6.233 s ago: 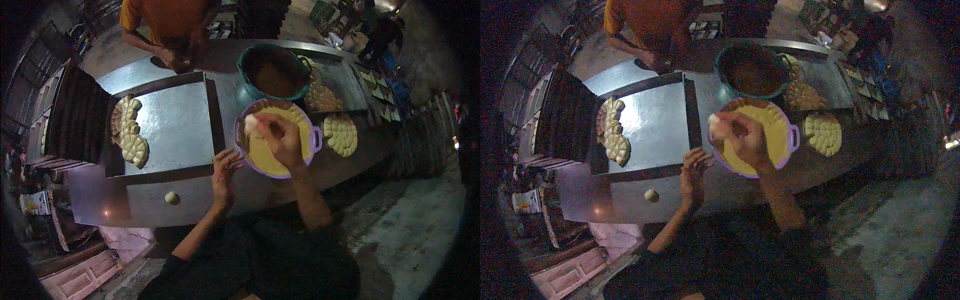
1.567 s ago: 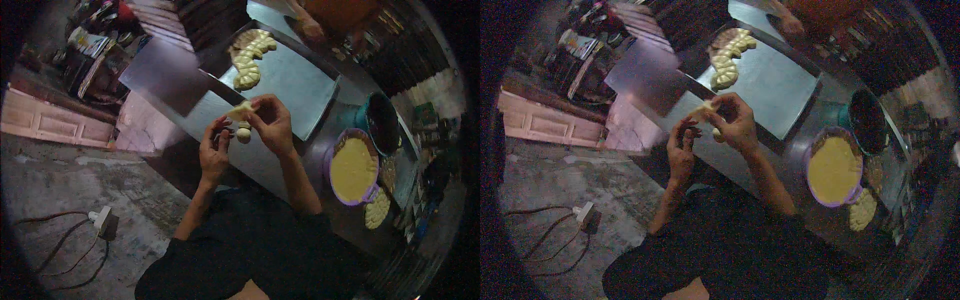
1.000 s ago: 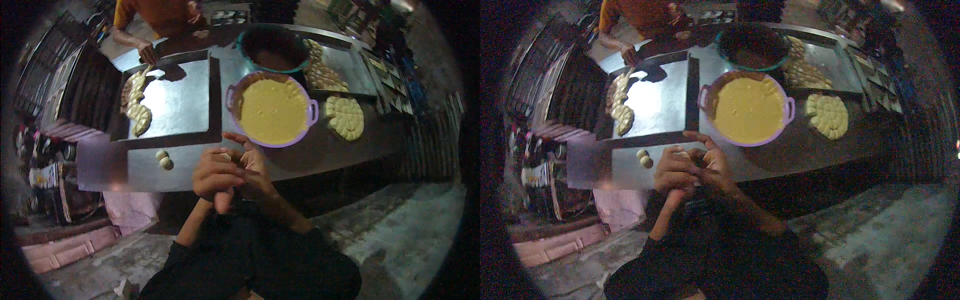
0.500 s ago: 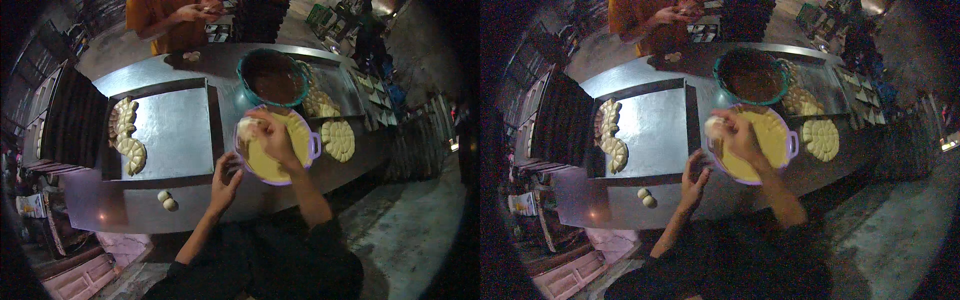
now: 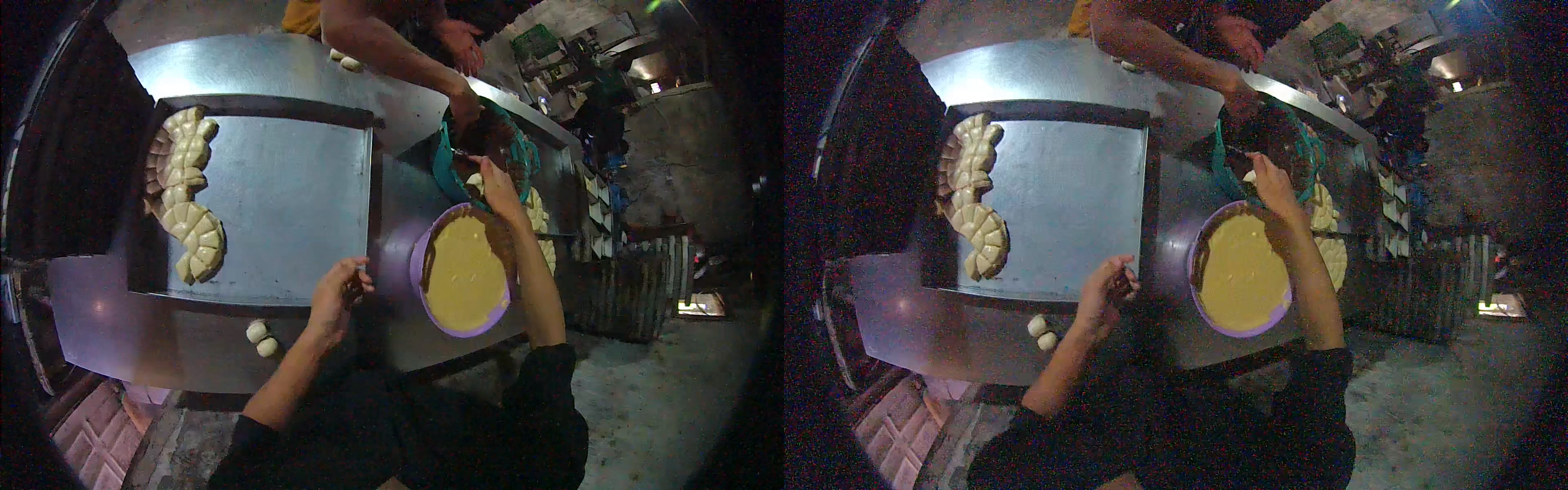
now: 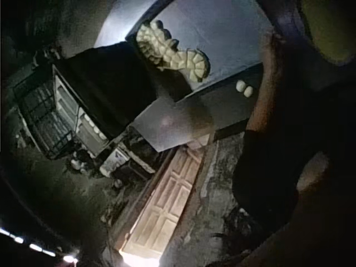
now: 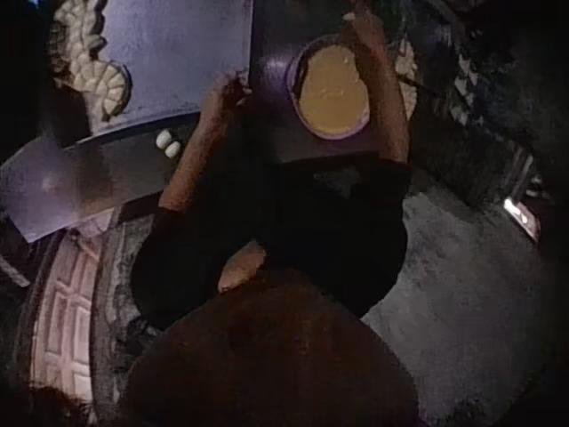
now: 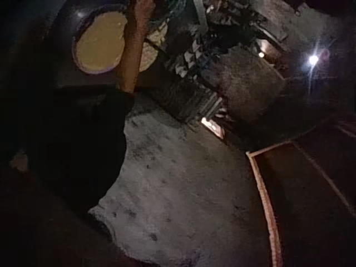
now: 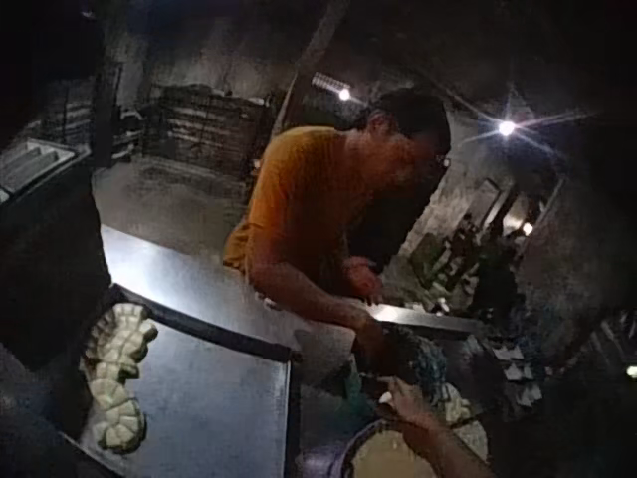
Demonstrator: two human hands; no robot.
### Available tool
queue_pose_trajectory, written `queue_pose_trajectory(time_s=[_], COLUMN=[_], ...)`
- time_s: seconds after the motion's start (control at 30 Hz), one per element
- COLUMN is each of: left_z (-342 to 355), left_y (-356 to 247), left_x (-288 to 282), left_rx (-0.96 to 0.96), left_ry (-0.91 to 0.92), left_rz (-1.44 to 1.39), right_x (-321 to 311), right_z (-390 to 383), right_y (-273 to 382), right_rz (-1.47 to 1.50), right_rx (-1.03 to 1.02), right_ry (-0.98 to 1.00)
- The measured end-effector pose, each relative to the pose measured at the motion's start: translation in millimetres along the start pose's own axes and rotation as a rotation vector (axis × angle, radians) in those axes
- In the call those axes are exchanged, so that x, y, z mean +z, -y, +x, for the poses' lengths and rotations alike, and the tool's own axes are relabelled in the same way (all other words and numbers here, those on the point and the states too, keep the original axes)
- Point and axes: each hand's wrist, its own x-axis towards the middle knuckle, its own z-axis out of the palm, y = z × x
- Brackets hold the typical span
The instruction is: The person prepares bread by taking pieces of dough, filling them with a dark paste, and shaping them into rounds which are then placed on trays for proofing.
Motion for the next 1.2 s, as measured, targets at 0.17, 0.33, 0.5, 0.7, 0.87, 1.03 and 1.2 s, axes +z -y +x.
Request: queue_pose_trajectory(time_s=[0.17, 0.33, 0.5, 0.7, 0.87, 1.03, 1.2], left_z=[7.3, -25.3, -61.2, -96.2, -115.1, -145.8, -157.3], left_y=[-22.2, -29.5, -15.5, 15.8, 51.8, 93.5, 131.0], left_x=[33.6, 71.3, 87.8, 120.5, 144.3, 170.6, 177.8], left_rx=[0.07, 0.048, 0.046, 0.164, 0.523, 0.638, 0.544], left_ry=[0.07, 0.175, 0.195, 0.122, 0.223, 0.149, -0.011], left_rz=[0.028, 0.091, -0.195, -0.161, 0.374, 0.54, 0.368], right_x=[4.2, 19.1, 16.6, -7.6, -33.5, -37.6, -51.2], right_z=[-45.5, -141.0, -187.1, -229.4, -271.2, -308.3, -338.4], right_y=[29.6, 158.1, 160.9, 132.6, 111.0, 80.2, 70.8], right_rz=[0.595, 1.17, 1.227, 1.02, 0.397, 0.903, 0.433], right_rx=[0.208, 0.049, -0.148, -0.45, -0.641, -0.615, -0.876], right_ry=[0.018, 0.123, 0.051, 0.001, -0.234, -0.129, -0.225])
